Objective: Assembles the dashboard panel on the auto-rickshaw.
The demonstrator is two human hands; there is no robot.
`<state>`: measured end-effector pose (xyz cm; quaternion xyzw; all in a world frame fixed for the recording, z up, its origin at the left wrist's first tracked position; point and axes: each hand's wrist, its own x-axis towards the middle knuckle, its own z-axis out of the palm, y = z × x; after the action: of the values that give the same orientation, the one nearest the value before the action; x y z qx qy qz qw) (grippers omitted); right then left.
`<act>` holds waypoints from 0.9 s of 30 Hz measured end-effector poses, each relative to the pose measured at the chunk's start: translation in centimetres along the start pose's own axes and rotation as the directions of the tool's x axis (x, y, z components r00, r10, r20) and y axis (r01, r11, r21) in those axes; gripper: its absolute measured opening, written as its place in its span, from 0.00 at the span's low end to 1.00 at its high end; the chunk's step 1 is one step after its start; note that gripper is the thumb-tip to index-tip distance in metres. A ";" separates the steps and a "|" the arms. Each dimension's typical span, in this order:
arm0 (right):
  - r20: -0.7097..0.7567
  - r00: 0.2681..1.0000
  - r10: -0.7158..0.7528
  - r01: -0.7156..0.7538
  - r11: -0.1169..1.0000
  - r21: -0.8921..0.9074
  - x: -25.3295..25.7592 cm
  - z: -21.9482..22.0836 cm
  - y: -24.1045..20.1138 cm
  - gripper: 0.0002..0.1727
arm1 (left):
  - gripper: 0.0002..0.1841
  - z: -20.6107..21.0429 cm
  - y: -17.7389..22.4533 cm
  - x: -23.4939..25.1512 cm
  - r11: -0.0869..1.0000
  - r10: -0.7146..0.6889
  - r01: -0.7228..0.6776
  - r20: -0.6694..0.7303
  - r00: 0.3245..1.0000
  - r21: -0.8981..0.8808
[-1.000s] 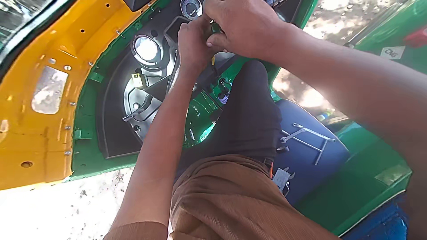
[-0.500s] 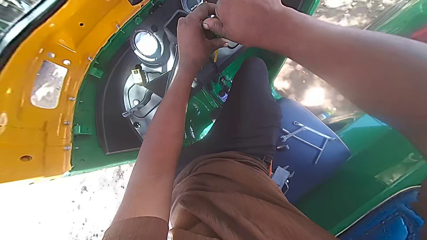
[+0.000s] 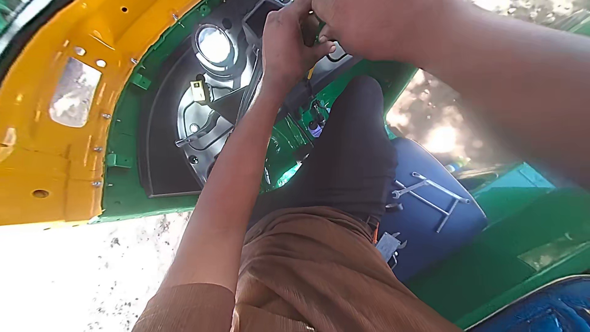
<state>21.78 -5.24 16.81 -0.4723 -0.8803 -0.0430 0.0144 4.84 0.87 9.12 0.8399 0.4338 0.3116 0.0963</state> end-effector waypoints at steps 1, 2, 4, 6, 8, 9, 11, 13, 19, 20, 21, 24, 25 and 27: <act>-0.010 1.000 -0.014 0.014 1.000 0.003 0.5 0.1 0.3 0.18 | 0.29 0.1 0.0 0.0 1.000 0.013 -0.013 -0.038 0.999 -0.008; -0.004 1.000 -0.007 0.007 1.000 0.018 1.0 0.0 0.4 0.21 | 0.28 0.2 0.0 0.1 0.999 0.028 -0.029 -0.078 0.997 -0.014; 0.035 0.999 0.034 -0.036 0.998 0.053 1.3 -0.3 0.1 0.30 | 0.27 0.3 0.0 0.1 0.998 0.055 -0.058 -0.130 0.990 -0.025; 0.043 0.994 0.104 -0.108 0.990 0.087 1.6 0.1 -0.1 0.35 | 0.28 0.2 0.0 0.0 0.998 0.040 -0.044 -0.117 0.992 -0.033; 0.045 0.983 0.178 -0.181 0.979 0.095 1.9 0.2 -0.1 0.38 | 0.31 -0.1 0.1 0.0 1.000 0.001 -0.003 -0.068 0.998 -0.031; 0.040 0.982 0.184 -0.187 0.978 0.090 1.7 0.3 0.0 0.39 | 0.32 -0.2 0.1 -0.1 0.999 -0.007 0.006 -0.044 0.999 -0.036; 0.032 0.984 0.175 -0.177 0.982 0.066 1.4 -0.2 0.1 0.39 | 0.32 -0.4 0.2 0.0 0.999 -0.006 0.005 -0.028 1.000 -0.040; 0.022 0.987 0.162 -0.163 0.982 0.091 1.1 -0.7 0.0 0.35 | 0.30 -0.3 0.3 0.1 0.999 -0.005 0.005 -0.019 1.000 -0.042; 0.065 0.996 0.054 -0.060 0.994 0.086 0.0 -1.4 -0.9 0.16 | 0.30 -0.3 0.5 0.0 0.999 -0.039 0.039 0.009 0.999 -0.032; 0.074 0.996 0.052 -0.056 0.997 0.046 0.0 -1.3 -0.8 0.16 | 0.31 -0.3 0.5 0.0 0.999 -0.026 0.026 0.009 1.000 -0.023; 0.075 0.995 0.061 -0.063 0.998 0.025 0.0 -1.1 -0.6 0.18 | 0.32 -0.3 0.5 0.1 1.000 -0.015 0.015 0.006 1.000 -0.018; 0.045 0.990 0.136 -0.139 0.988 0.062 0.4 -0.3 0.1 0.30 | 0.33 -0.3 0.2 0.1 1.000 -0.014 0.014 0.024 1.000 -0.019; 0.029 0.985 0.170 -0.172 0.981 0.090 0.5 0.0 0.5 0.33 | 0.33 -0.2 0.2 0.1 1.000 -0.023 0.024 0.032 0.999 -0.015; 0.020 0.970 0.241 -0.242 0.964 0.111 0.9 0.0 0.9 0.38 | 0.35 -0.3 0.1 0.2 1.000 -0.021 0.021 0.034 0.999 -0.003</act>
<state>22.04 -4.01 16.93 -0.5747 -0.8171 0.0103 0.0434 4.78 0.89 9.48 0.8403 0.4406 0.2969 0.1082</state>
